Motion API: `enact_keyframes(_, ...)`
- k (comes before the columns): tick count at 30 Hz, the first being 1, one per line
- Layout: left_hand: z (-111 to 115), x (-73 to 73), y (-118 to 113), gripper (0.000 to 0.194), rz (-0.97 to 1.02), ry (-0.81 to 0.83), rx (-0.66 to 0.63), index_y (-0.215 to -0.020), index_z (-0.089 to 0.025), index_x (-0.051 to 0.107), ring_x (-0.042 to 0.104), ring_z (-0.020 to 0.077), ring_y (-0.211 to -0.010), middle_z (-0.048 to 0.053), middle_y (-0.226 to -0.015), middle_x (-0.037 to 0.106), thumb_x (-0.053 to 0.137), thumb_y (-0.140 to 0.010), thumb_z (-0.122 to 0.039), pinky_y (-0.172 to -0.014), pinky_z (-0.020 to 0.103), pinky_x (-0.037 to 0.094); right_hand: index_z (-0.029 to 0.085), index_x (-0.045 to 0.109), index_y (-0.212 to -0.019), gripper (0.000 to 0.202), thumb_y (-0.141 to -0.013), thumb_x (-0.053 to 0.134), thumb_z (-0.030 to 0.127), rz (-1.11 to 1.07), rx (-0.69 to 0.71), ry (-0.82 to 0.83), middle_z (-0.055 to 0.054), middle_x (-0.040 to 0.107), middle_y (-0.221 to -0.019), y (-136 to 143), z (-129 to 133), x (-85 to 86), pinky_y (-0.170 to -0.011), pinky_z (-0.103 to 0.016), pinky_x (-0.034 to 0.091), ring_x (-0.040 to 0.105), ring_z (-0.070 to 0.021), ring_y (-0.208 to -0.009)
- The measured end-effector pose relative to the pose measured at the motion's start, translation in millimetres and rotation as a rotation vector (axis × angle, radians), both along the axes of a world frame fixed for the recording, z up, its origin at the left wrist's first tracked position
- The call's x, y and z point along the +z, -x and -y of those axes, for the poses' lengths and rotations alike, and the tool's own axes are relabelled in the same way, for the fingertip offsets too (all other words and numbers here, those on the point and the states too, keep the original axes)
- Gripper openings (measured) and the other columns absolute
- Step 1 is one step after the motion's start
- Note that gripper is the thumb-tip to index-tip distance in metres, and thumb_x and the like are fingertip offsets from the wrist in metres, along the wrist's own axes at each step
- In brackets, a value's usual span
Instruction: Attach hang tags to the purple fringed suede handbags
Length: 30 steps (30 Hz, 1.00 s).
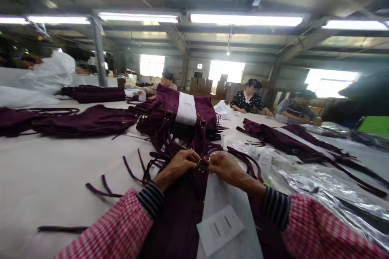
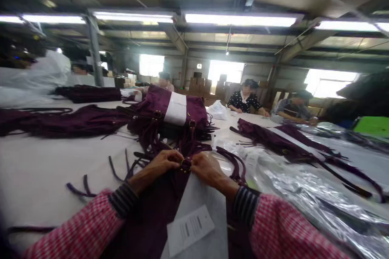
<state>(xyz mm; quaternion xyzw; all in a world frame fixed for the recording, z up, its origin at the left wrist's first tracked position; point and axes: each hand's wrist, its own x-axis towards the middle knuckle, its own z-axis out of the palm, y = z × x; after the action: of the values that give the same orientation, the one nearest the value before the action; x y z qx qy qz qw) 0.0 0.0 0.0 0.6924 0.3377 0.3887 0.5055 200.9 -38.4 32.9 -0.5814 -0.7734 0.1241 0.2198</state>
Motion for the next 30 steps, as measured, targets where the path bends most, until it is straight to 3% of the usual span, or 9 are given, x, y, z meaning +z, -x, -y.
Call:
enact_keyframes(5,-4,-2.8,-2,0.028,0.053,-0.005,-0.046,-0.088,-0.013,0.076,0.055,0.0135,-0.069,0.000,-0.070,0.064,0.065,-0.062,-0.014,-0.068,0.026,0.037,0.017,0.060,-0.059,0.017,-0.076,0.060,0.022,0.002,-0.038,0.008,0.002,0.053,-0.054,13,0,-2.4,-0.051,-0.024,0.023,0.048,-0.0107,-0.053)
enact_keyframes(10,-9,-7.1,2,0.049,0.086,0.042,-0.022,-0.108,-0.014,0.066,0.058,0.0122,-0.066,-0.002,-0.073,0.068,0.067,-0.060,-0.008,-0.068,0.025,0.040,0.016,0.065,-0.065,0.015,-0.078,0.056,0.018,0.049,-0.083,-0.009,-0.001,0.061,-0.059,19,5,-1.7,-0.052,-0.023,0.028,0.053,-0.0121,-0.056)
enact_keyframes(15,-27,-11.1,-4,0.009,-0.019,0.118,-0.031,-0.082,-0.013,0.067,0.058,0.0116,-0.059,-0.003,-0.067,0.064,0.073,-0.076,-0.015,-0.064,0.027,0.046,0.017,0.068,-0.064,0.017,-0.077,0.057,0.017,0.123,-0.069,-0.019,-0.002,0.065,-0.063,23,13,9.7,-0.053,-0.024,0.028,0.056,-0.0131,-0.059)
enact_keyframes(21,-36,-8.8,-6,0.018,-0.098,0.110,-0.097,-0.080,-0.013,0.068,0.063,0.0127,-0.066,-0.002,-0.072,0.067,0.069,-0.089,-0.028,-0.071,0.030,0.053,0.017,0.067,-0.062,0.022,-0.080,0.055,0.018,0.232,-0.051,-0.048,-0.002,0.063,-0.059,26,19,21.0,-0.053,-0.026,0.023,0.053,-0.0123,-0.055)
enact_keyframes(30,-30,-11.9,-5,0.010,-0.037,0.063,-0.120,-0.082,-0.013,0.065,0.063,0.0134,-0.072,-0.002,-0.077,0.066,0.070,-0.087,-0.021,-0.074,0.031,0.052,0.018,0.070,-0.066,0.018,-0.078,0.058,0.016,0.332,-0.051,-0.041,-0.004,0.068,-0.066,28,20,31.4,-0.054,-0.026,0.023,0.058,-0.0136,-0.060)
